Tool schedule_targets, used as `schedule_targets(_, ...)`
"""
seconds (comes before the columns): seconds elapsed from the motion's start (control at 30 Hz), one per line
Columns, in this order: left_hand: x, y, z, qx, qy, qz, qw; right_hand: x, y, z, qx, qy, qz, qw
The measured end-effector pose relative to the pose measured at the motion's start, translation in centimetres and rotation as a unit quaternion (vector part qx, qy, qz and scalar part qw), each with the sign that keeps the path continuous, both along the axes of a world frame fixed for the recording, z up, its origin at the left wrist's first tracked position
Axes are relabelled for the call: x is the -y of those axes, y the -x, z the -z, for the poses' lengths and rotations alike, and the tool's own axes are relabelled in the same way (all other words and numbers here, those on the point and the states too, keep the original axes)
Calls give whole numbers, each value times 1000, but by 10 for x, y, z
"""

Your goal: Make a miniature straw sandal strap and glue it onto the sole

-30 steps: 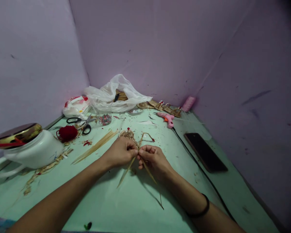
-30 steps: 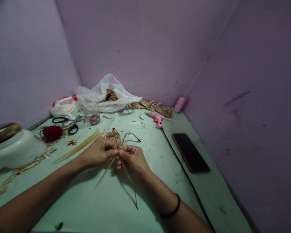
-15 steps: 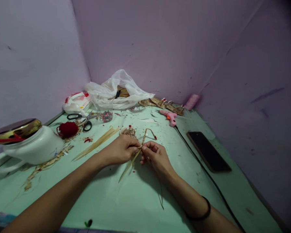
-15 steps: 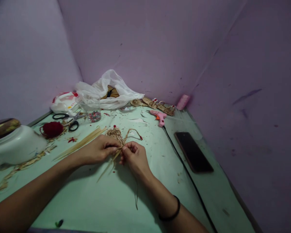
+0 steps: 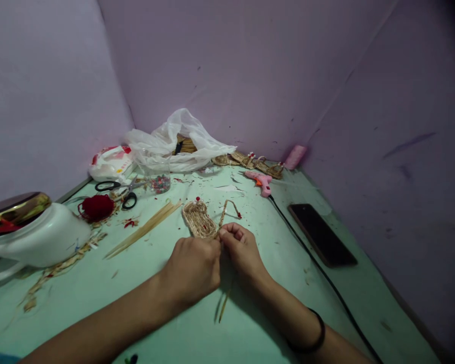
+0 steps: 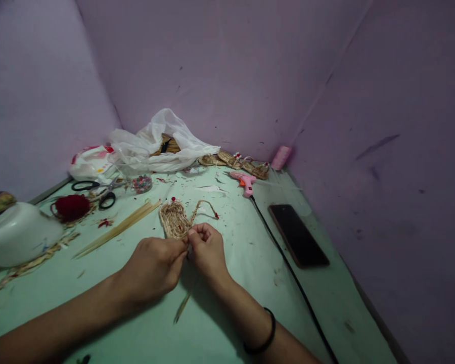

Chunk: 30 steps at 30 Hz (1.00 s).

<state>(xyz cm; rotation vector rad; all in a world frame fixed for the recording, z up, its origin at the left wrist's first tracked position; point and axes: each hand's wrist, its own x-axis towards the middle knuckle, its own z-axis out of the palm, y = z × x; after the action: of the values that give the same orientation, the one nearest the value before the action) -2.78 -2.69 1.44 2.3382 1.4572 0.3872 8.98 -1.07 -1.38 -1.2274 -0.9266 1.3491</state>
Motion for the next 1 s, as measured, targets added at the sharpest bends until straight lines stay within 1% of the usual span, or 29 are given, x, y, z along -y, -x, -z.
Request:
schedule_targets(0.03, -4, 2, -3, 49, 15, -25, 998, -1, -1, 0, -6, 1, 0, 1000)
schedule_targets(0.07, -9, 4, -6, 108, 31, -67, 991, -1, -1, 0, -11, 2, -3, 1000)
schedule_targets(0.1, -15, 6, -9, 170, 52, -117, 977, -2, -2, 1, -13, 4, -11, 1000)
schedule_targets(0.13, -20, 8, -11, 226, 90, -162, 956, -2, -2, 1, -14, 6, -23, 1000)
schedule_targets(0.17, -25, 9, -13, 270, 145, -190, 933, -1, -2, 1, -13, 8, -37, 999)
schedule_targets(0.2, -28, 10, -13, 302, 214, -196, 908, -1, -2, 1, -11, 8, -50, 999)
schedule_targets(0.27, -33, 10, -11, 338, 347, -163, 860, 0, -2, 1, 1, -2, -70, 998)
schedule_targets(0.3, -35, 10, -9, 347, 387, -147, 841, 1, -1, 0, 10, -8, -73, 997)
schedule_targets(0.33, -36, 10, -7, 352, 407, -143, 830, 1, -1, 0, 21, -13, -73, 997)
schedule_targets(0.37, -37, 10, -5, 353, 413, -149, 826, 1, -1, -1, 33, -17, -72, 997)
schedule_targets(0.4, -38, 11, -4, 347, 411, -157, 828, 1, -1, -1, 46, -19, -71, 996)
schedule_targets(0.47, -40, 13, -3, 321, 401, -164, 842, 1, -1, 0, 66, -24, -75, 995)
schedule_targets(0.57, -43, 16, -4, 281, 371, -122, 877, 0, -2, 3, 83, -32, -97, 991)
schedule_targets(0.67, -44, 16, -4, 270, 327, -79, 902, -2, -5, 5, 111, -47, -118, 986)
schedule_targets(0.73, -43, 15, -1, 269, 288, -65, 917, -5, -10, 3, 150, -53, -125, 979)
schedule_targets(0.8, -42, 14, 3, 265, 244, -53, 931, -9, -16, -2, 198, -39, -123, 972)
schedule_targets(0.87, -43, 14, 8, 273, 225, -65, 933, -11, -21, -8, 231, -12, -127, 965)
schedule_targets(0.93, -44, 13, 12, 301, 231, -113, 918, -9, -23, -13, 241, 1, -136, 961)
schedule_targets(0.97, -44, 11, 14, 317, 239, -141, 907, -6, -22, -14, 249, -14, -139, 958)
schedule_targets(1.0, -43, 9, 15, 331, 247, -167, 895, -3, -20, -13, 269, -47, -142, 951)
